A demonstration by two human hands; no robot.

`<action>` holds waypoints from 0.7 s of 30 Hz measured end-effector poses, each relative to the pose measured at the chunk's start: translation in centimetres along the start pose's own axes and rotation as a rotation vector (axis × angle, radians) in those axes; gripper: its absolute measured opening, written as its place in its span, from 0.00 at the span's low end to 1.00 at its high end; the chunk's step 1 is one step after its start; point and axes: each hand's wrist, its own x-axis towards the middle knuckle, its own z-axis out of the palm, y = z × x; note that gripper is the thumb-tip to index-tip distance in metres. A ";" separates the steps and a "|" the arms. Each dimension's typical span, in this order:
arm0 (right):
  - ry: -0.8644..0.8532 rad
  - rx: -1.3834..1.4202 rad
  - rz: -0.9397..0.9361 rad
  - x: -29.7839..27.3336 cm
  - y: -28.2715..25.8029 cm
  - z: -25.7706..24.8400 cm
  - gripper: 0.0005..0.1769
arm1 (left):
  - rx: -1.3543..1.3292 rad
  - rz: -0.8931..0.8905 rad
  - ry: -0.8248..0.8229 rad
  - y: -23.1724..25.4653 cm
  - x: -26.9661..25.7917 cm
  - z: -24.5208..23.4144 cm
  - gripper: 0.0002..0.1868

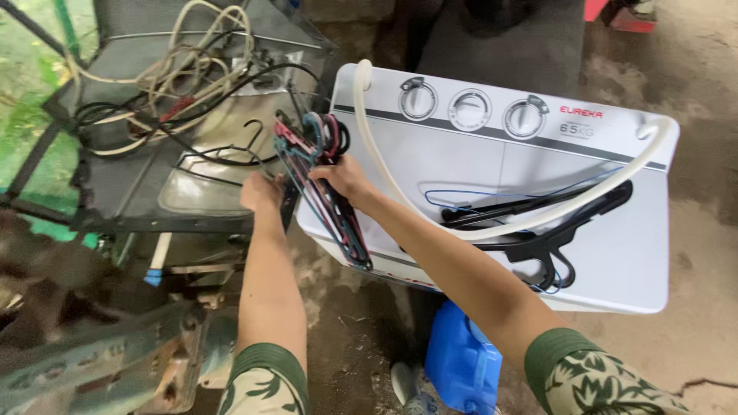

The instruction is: The person sorts hangers, washes a purple shirt and a white t-shirt by hand in a basin with soapy water, wrings them out, and places them on hangers.

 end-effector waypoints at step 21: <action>0.031 0.091 0.032 -6.8 -2.7 1.9 0.10 | -0.410 0.097 0.102 2.5 -16.6 -12.8 0.25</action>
